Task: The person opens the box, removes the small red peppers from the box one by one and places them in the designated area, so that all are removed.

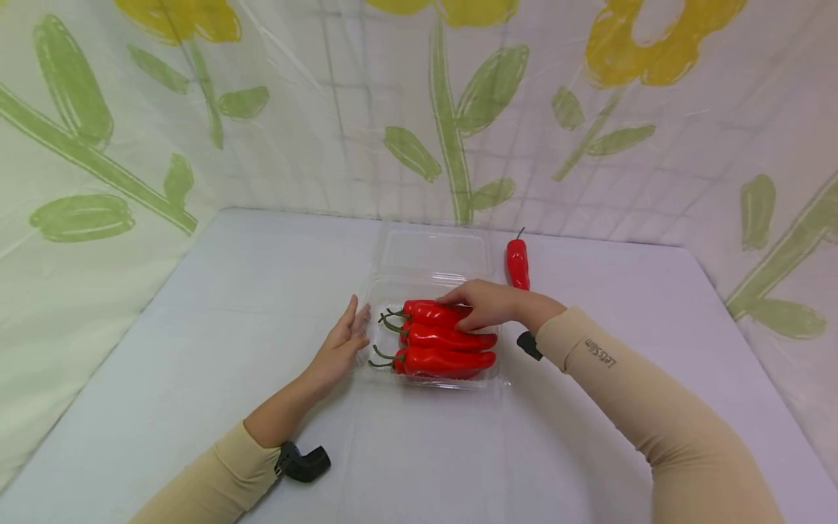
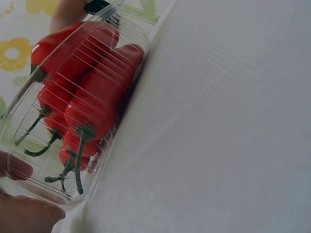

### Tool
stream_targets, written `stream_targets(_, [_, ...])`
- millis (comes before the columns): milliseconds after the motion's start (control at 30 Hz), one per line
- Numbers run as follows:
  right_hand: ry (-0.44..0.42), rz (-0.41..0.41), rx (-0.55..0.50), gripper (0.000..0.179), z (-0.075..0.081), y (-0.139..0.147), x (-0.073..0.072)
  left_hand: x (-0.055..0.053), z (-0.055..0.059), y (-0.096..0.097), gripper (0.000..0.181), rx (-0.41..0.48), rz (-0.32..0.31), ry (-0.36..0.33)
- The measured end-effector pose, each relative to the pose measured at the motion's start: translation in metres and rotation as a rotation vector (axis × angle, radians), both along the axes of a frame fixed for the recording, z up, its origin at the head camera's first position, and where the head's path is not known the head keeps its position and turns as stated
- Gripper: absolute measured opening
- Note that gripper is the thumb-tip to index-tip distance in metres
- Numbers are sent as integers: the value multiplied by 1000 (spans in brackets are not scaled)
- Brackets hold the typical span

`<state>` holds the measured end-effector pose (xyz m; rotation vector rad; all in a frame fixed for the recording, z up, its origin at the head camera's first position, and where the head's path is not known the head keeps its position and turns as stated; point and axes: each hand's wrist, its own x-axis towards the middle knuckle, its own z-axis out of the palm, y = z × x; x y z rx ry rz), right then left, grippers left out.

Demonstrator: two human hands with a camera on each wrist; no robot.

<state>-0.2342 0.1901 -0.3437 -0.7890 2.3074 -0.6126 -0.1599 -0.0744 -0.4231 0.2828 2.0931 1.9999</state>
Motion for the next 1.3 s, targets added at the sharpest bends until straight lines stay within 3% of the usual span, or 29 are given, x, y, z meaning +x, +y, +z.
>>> stream_targets(667, [97,-57,-164,47,-24,13,4,0,1,-1,74,-1,-5,14])
stream_targets(1300, [148,-145,-301,48,-16,11,6,0,-1,0,74,-16,-3,13])
